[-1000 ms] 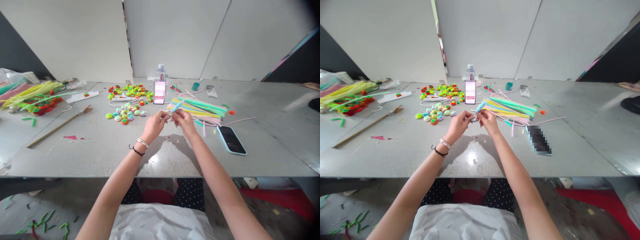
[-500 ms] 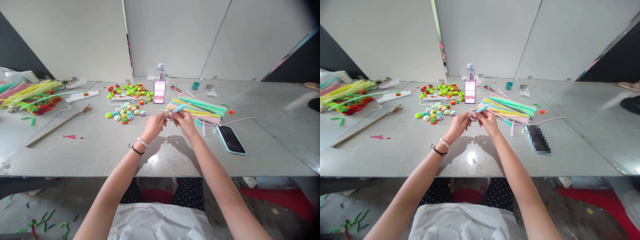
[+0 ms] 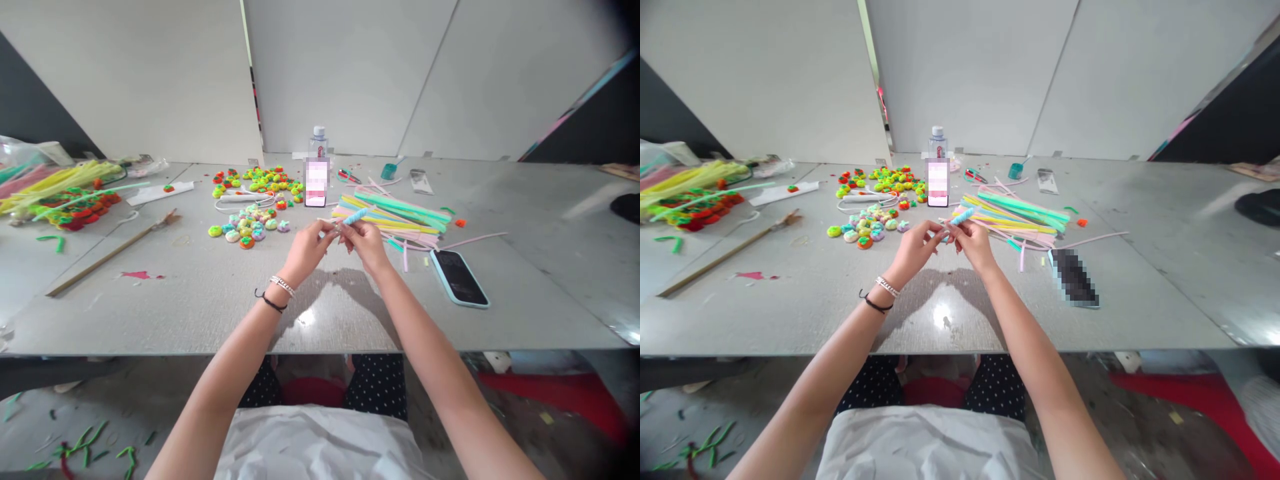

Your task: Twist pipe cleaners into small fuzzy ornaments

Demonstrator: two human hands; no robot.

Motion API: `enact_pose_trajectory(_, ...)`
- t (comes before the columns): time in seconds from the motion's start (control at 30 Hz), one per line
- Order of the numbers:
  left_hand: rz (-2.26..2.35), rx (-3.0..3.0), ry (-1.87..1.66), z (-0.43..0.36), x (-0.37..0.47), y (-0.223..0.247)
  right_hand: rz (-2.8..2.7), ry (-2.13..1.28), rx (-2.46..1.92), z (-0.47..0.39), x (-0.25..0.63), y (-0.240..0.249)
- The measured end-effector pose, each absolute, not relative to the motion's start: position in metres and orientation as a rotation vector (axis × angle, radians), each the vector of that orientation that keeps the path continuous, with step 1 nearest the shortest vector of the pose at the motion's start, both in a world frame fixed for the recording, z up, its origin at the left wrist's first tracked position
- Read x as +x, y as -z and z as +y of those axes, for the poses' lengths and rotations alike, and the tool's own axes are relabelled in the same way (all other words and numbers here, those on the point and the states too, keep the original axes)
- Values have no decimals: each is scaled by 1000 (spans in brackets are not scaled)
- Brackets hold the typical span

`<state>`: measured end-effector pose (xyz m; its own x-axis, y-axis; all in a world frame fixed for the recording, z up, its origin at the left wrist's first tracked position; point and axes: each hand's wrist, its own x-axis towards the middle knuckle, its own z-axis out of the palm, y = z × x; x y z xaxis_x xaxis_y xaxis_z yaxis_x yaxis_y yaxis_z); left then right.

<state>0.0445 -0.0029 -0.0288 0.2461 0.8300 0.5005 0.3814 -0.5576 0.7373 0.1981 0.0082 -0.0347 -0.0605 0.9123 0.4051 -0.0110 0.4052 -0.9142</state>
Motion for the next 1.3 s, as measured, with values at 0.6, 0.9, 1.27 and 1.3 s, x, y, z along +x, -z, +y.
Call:
enact_pose_trajectory(0.6,1188,2385,-1111,-1,40,29,-1542,-851,-994,7,198,32)
enact_pose_trajectory(0.9,1220,2458,-1048,3,38,33,-1710,-673,-1137,19,208,47)
enact_pose_trajectory(1.27,1466,2605,-710,9,30,49,-1766,-701,-1194,21,192,70)
enact_pose_trajectory(1.3,1461,2584,-706,11,30,52,-1779,-693,-1190,22,190,74)
